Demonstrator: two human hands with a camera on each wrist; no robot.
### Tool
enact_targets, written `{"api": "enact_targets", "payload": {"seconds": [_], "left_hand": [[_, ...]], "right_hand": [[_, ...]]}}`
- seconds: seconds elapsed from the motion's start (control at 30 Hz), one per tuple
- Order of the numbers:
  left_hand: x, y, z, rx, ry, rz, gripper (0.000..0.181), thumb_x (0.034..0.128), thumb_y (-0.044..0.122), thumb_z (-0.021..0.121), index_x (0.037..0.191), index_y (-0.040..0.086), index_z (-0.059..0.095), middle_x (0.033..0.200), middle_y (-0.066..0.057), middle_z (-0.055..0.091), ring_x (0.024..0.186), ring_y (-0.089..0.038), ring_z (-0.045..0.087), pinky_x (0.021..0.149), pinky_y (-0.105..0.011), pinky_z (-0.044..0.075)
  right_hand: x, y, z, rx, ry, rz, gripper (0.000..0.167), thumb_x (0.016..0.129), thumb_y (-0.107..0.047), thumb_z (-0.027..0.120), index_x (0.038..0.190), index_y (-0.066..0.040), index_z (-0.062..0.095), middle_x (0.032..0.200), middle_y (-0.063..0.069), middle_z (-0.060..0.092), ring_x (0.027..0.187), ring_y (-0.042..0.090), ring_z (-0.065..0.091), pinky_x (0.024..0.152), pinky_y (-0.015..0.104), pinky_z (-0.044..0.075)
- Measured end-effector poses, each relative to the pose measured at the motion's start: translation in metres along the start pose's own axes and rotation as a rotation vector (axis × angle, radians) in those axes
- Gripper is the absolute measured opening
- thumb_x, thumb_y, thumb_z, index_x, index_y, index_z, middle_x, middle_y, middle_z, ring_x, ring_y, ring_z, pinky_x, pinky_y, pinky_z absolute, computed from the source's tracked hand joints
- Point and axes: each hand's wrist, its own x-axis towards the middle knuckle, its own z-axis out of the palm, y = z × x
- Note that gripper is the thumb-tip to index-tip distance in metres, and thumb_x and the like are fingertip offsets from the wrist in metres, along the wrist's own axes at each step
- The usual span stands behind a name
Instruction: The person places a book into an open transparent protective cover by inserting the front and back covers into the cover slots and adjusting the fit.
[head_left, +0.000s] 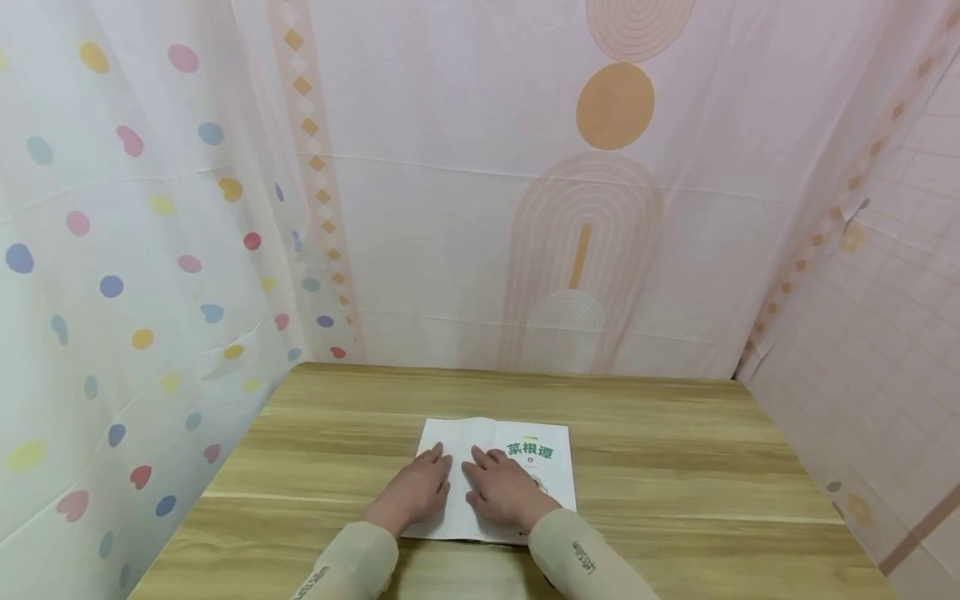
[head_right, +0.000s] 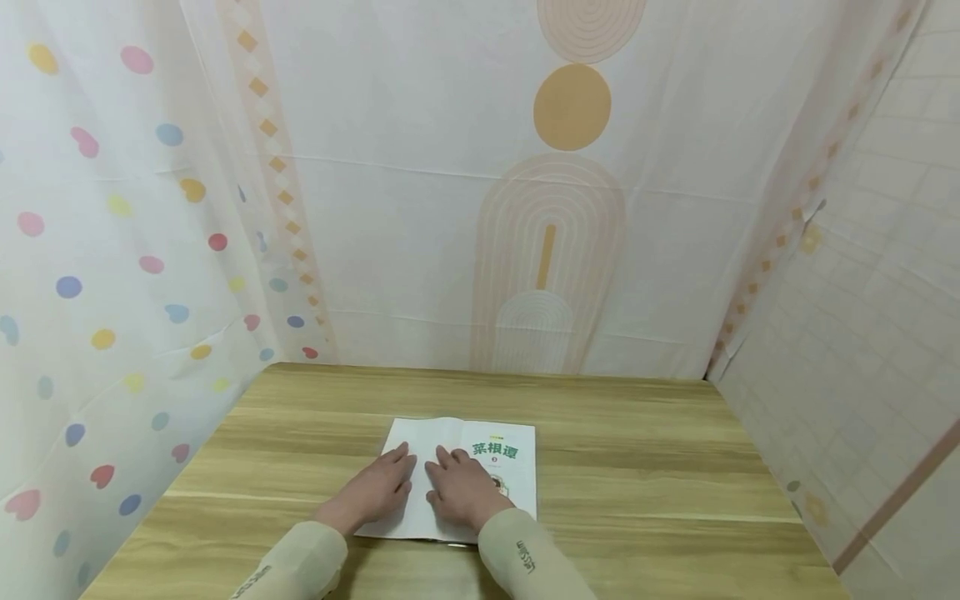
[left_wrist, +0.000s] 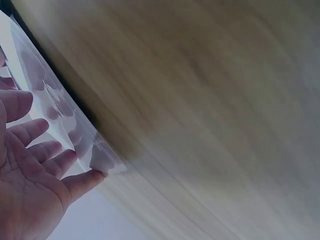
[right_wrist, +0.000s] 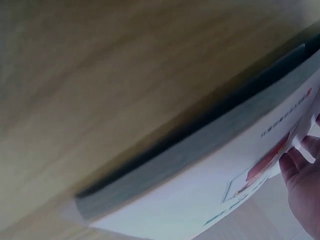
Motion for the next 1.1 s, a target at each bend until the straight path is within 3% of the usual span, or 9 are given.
{"api": "enact_targets", "payload": {"seconds": [0.23,0.53,0.77,1.1], "left_hand": [[0.003,0.011,-0.001,0.026,-0.032,-0.060,0.049,0.1008,0.027,0.053,0.140,-0.002,0.051,0.148,-0.027,0.042,0.134,-0.049,0.039,0.100,-0.070,0.035],[0.004,0.021,0.002,0.058,-0.094,-0.148,0.057,0.1010,0.039,0.051,0.148,0.008,0.046,0.154,-0.023,0.036,0.140,-0.048,0.030,0.102,-0.077,0.023],[0.005,0.018,0.012,0.085,-0.074,-0.135,0.058,0.1025,0.040,0.047,0.150,0.008,0.042,0.156,-0.023,0.031,0.142,-0.048,0.026,0.108,-0.073,0.016],[0.003,0.021,0.007,0.085,-0.085,-0.128,0.058,0.1019,0.038,0.051,0.148,0.004,0.044,0.155,-0.026,0.032,0.141,-0.050,0.027,0.110,-0.070,0.019]], "right_hand": [[0.001,0.000,0.007,-0.056,0.040,0.005,0.055,0.101,-0.039,0.051,0.150,-0.014,0.045,0.158,0.004,0.036,0.141,0.025,0.038,0.113,0.041,0.034],[0.001,0.004,0.015,-0.074,0.061,-0.017,0.057,0.103,-0.041,0.044,0.151,-0.011,0.042,0.157,0.006,0.037,0.141,0.026,0.037,0.112,0.041,0.035],[-0.005,-0.001,0.010,-0.050,0.046,-0.004,0.055,0.104,-0.040,0.044,0.150,-0.010,0.043,0.158,0.008,0.034,0.144,0.027,0.033,0.115,0.041,0.031],[-0.011,0.003,0.010,-0.076,0.096,0.068,0.050,0.101,-0.041,0.051,0.145,-0.016,0.052,0.151,0.011,0.045,0.137,0.029,0.042,0.110,0.047,0.037]]}}
